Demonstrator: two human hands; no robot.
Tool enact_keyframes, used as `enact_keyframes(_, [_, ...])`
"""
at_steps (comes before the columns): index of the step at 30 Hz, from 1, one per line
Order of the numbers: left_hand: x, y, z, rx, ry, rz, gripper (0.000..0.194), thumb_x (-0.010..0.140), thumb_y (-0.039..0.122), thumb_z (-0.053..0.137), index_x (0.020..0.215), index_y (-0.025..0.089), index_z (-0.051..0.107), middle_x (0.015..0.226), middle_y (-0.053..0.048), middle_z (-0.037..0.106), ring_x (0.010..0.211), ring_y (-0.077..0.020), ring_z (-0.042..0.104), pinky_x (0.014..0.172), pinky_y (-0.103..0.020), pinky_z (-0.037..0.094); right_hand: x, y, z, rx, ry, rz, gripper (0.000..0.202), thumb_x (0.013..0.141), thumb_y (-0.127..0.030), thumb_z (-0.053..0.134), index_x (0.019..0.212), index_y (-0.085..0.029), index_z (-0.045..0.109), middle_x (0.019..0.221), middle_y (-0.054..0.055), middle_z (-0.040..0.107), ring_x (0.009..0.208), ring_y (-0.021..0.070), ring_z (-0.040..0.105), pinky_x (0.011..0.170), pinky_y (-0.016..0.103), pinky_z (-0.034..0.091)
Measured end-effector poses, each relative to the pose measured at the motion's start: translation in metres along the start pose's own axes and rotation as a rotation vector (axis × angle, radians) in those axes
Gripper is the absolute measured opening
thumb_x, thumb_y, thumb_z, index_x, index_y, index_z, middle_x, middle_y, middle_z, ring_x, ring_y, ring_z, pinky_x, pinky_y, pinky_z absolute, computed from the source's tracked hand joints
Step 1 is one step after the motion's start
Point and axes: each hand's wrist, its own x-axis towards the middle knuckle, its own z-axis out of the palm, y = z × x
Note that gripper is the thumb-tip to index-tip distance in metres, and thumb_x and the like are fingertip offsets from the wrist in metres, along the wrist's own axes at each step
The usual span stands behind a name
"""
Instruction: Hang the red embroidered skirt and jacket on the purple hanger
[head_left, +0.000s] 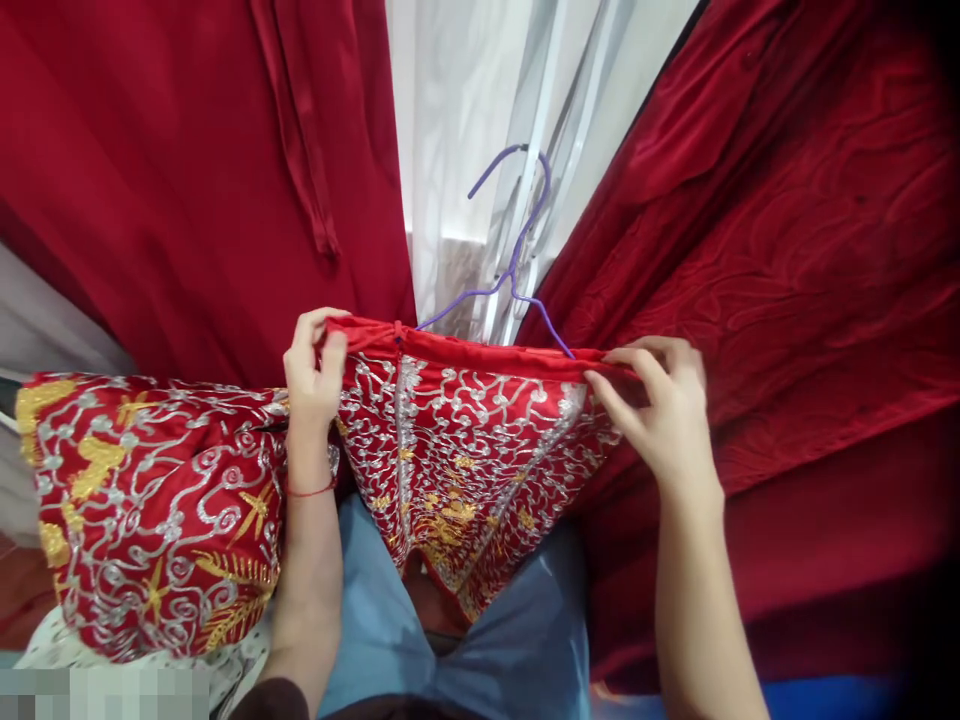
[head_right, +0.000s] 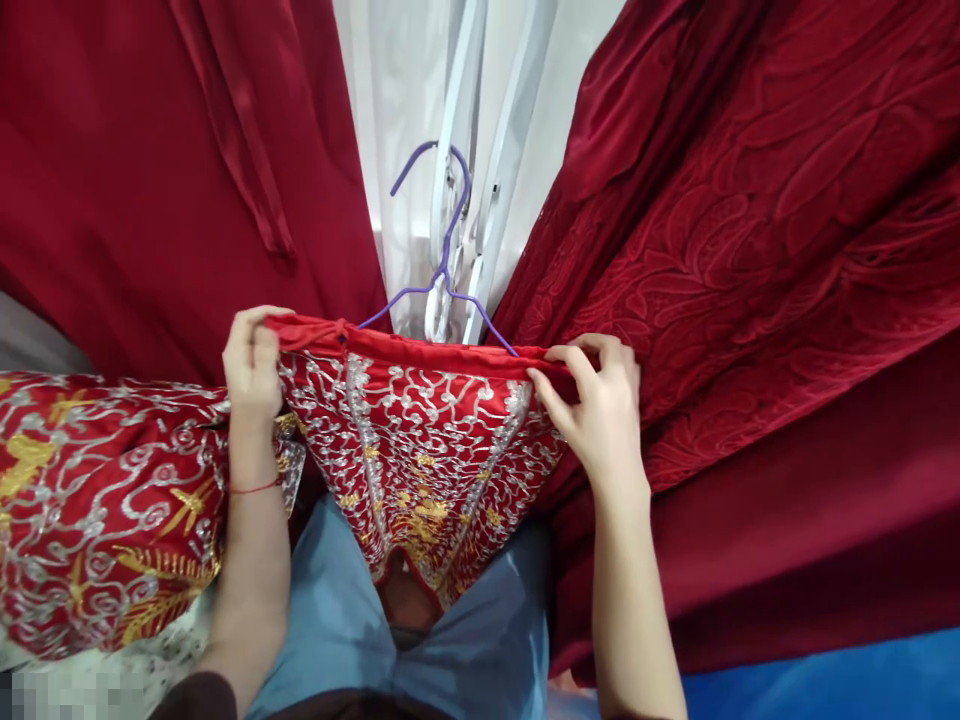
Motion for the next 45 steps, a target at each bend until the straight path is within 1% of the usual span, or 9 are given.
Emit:
enact_keyframes(6, [-0.02, 0.019, -0.01, 0.358, 0.047, 0.147, 0.014, 0.084, 0.032, 0.072, 0.096, 0.026, 0.075, 0.119, -0.01, 0.068, 0.114, -0.0295, 0.058, 0.102, -0.047, 0.038, -0.005, -0.054, 0.007, 0.083, 0.109, -0.028, 0.013, 0.092, -0.034, 0.059, 0.097, -0.023, 0.066, 0.109, 0.012, 0.063, 0.106, 0.0269, 0.058, 0.094, 0.045, 0.046])
enact_keyframes(9, [-0.039, 0.02, -0.007, 0.337, 0.182, 0.242, 0.009, 0.085, 0.026, 0.07, 0.093, 0.027, 0.076, 0.112, -0.009, 0.071, 0.108, -0.0271, 0.062, 0.098, -0.044, 0.041, -0.003, -0.084, 0.018, 0.255, 0.047, -0.078, 0.01, 0.093, -0.029, 0.057, 0.09, -0.022, 0.065, 0.098, 0.008, 0.067, 0.094, 0.0225, 0.062, 0.088, 0.04, 0.049])
enact_keyframes(12, [-0.07, 0.029, -0.001, 0.226, 0.062, 0.343, 0.01, 0.085, 0.022, 0.071, 0.094, 0.027, 0.073, 0.09, -0.004, 0.075, 0.085, -0.0212, 0.066, 0.087, -0.037, 0.045, 0.007, -0.12, 0.032, 0.511, -0.086, 0.021, 0.014, 0.096, -0.03, 0.054, 0.1, -0.021, 0.064, 0.077, 0.002, 0.066, 0.066, 0.0139, 0.059, 0.068, 0.029, 0.048])
enact_keyframes(15, [-0.106, 0.042, 0.01, 0.126, -0.184, 0.208, 0.008, 0.091, 0.022, 0.062, 0.091, 0.025, 0.07, 0.07, -0.002, 0.071, 0.063, -0.0183, 0.062, 0.071, -0.032, 0.044, 0.022, -0.158, 0.052, 0.71, -0.276, 0.225, 0.027, 0.097, -0.04, 0.054, 0.111, -0.018, 0.062, 0.058, -0.005, 0.058, 0.049, 0.0101, 0.049, 0.053, 0.024, 0.04])
enact_keyframes(19, [-0.147, 0.048, 0.021, -0.034, -0.373, -0.175, 0.02, 0.095, 0.025, 0.051, 0.083, 0.027, 0.066, 0.055, 0.0, 0.062, 0.048, -0.0187, 0.056, 0.056, -0.031, 0.037, 0.033, -0.188, 0.084, 0.927, -0.449, 0.337, 0.024, 0.093, -0.042, 0.059, 0.096, -0.019, 0.063, 0.05, -0.007, 0.052, 0.044, 0.0084, 0.044, 0.048, 0.022, 0.034])
enact_keyframes(25, [-0.159, 0.019, 0.01, -0.222, -0.437, -0.441, 0.022, 0.097, 0.034, 0.052, 0.079, 0.026, 0.06, 0.068, -0.002, 0.066, 0.061, -0.0194, 0.061, 0.066, -0.031, 0.043, 0.003, -0.177, 0.088, 1.415, -0.443, 0.376, 0.021, 0.093, -0.043, 0.06, 0.095, -0.022, 0.059, 0.048, -0.011, 0.043, 0.038, 0.0063, 0.035, 0.04, 0.02, 0.027])
enact_keyframes(32, [-0.138, 0.01, 0.015, -0.513, -0.209, -0.502, 0.03, 0.095, 0.044, 0.057, 0.116, 0.024, 0.065, 0.118, -0.008, 0.07, 0.114, -0.0237, 0.064, 0.103, -0.035, 0.046, -0.049, -0.147, 0.088, 1.316, -0.554, 0.35, 0.013, 0.092, -0.033, 0.06, 0.09, -0.02, 0.062, 0.056, -0.007, 0.048, 0.046, 0.0086, 0.041, 0.046, 0.023, 0.033])
enact_keyframes(38, [-0.122, 0.005, 0.035, -0.681, -0.115, -0.57, 0.042, 0.098, 0.054, 0.048, 0.114, 0.02, 0.067, 0.114, -0.01, 0.072, 0.111, -0.0235, 0.065, 0.102, -0.037, 0.046, -0.072, -0.137, 0.113, 1.051, -0.644, 0.161, 0.024, 0.084, -0.009, 0.047, 0.084, -0.02, 0.068, 0.076, 0.0, 0.063, 0.064, 0.0131, 0.054, 0.063, 0.026, 0.043])
enact_keyframes(45, [-0.071, 0.015, 0.048, -0.672, 0.004, -0.507, 0.035, 0.091, 0.056, 0.059, 0.094, 0.024, 0.072, 0.087, -0.004, 0.072, 0.084, -0.0171, 0.066, 0.084, -0.031, 0.051, -0.068, -0.136, 0.112, 0.945, -0.576, 0.074, 0.024, 0.087, -0.01, 0.049, 0.093, -0.02, 0.07, 0.083, 0.003, 0.065, 0.071, 0.0152, 0.06, 0.069, 0.028, 0.047])
